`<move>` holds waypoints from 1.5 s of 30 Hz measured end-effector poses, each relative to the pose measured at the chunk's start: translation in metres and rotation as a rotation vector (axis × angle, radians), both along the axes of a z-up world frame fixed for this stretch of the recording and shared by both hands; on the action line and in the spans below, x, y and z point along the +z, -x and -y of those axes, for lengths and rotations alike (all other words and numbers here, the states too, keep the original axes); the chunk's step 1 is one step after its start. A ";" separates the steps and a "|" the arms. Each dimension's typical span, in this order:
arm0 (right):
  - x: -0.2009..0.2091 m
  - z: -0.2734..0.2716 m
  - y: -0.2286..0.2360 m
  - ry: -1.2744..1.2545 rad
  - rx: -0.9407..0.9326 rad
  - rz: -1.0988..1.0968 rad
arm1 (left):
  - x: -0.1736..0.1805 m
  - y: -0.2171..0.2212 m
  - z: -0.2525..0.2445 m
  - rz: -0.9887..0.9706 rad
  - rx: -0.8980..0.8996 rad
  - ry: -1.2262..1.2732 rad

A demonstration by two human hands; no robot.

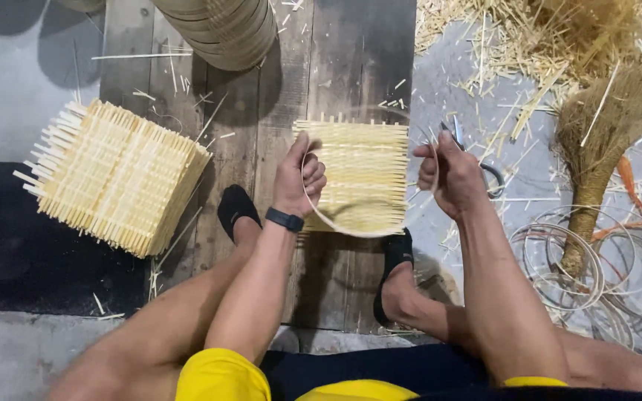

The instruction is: Making the lids or bases for bamboo steamer baskets by weaving and trimming bamboo strips.

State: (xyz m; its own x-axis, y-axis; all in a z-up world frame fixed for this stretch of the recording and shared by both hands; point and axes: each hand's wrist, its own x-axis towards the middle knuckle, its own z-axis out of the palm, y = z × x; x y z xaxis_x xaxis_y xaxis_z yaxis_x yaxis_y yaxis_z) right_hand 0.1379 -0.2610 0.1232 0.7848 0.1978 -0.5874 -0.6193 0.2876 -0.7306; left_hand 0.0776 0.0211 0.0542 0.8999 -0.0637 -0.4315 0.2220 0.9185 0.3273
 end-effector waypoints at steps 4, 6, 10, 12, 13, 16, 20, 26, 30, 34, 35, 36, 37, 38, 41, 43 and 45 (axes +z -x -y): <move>-0.051 0.001 0.004 0.402 0.161 0.334 | -0.009 0.011 0.011 -0.126 0.280 -0.257; -0.064 -0.009 0.008 0.501 0.016 0.269 | -0.045 0.017 0.012 -0.184 0.305 -0.445; -0.102 -0.009 0.006 0.769 0.047 0.296 | -0.127 0.020 -0.003 -0.142 0.229 -1.207; -0.125 -0.008 0.010 1.011 0.149 0.474 | -0.130 0.023 -0.007 -0.253 0.029 -1.504; -0.136 -0.005 0.012 1.005 0.153 0.469 | -0.129 0.025 -0.007 -0.260 0.026 -1.509; -0.161 -0.004 0.007 1.226 0.218 0.646 | -0.128 0.018 -0.012 -0.306 -0.119 -1.595; -0.158 -0.002 0.021 1.234 0.173 0.615 | -0.142 0.024 -0.011 -0.279 -0.144 -1.627; -0.140 -0.008 0.027 1.209 0.122 0.503 | -0.124 0.025 -0.007 -0.254 -0.167 -1.675; -0.154 -0.004 0.021 1.169 0.079 0.522 | -0.148 0.012 -0.015 -0.222 -0.140 -1.804; -0.146 -0.003 0.026 1.177 0.099 0.442 | -0.141 0.019 -0.016 -0.340 -0.189 -1.591; -0.147 -0.003 0.023 1.168 0.109 0.441 | -0.140 0.014 -0.019 -0.352 -0.227 -1.581; -0.146 -0.003 0.020 1.159 0.119 0.439 | -0.139 0.010 -0.021 -0.365 -0.265 -1.570; -0.149 0.000 0.018 1.164 0.115 0.448 | -0.144 0.007 -0.024 -0.357 -0.258 -1.566; -0.151 0.003 0.016 1.131 0.135 0.464 | -0.148 0.004 -0.025 -0.381 -0.291 -1.527; -0.155 0.005 0.015 1.088 0.159 0.462 | -0.142 -0.001 -0.032 -0.430 -0.359 -1.466; -0.158 0.007 0.019 1.081 0.171 0.441 | -0.141 0.002 -0.033 -0.462 -0.395 -1.438; -0.161 0.010 0.015 1.126 0.194 0.512 | -0.149 0.002 -0.031 -0.425 -0.329 -1.501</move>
State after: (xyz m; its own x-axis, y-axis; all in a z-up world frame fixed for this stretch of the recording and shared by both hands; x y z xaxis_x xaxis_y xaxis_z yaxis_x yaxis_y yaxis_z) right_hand 0.1231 -0.2712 -0.0378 0.9869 -0.0773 -0.1415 -0.1536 -0.7167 -0.6802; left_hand 0.0752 0.0522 -0.0947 0.7363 0.4733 -0.4836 0.6438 -0.2700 0.7159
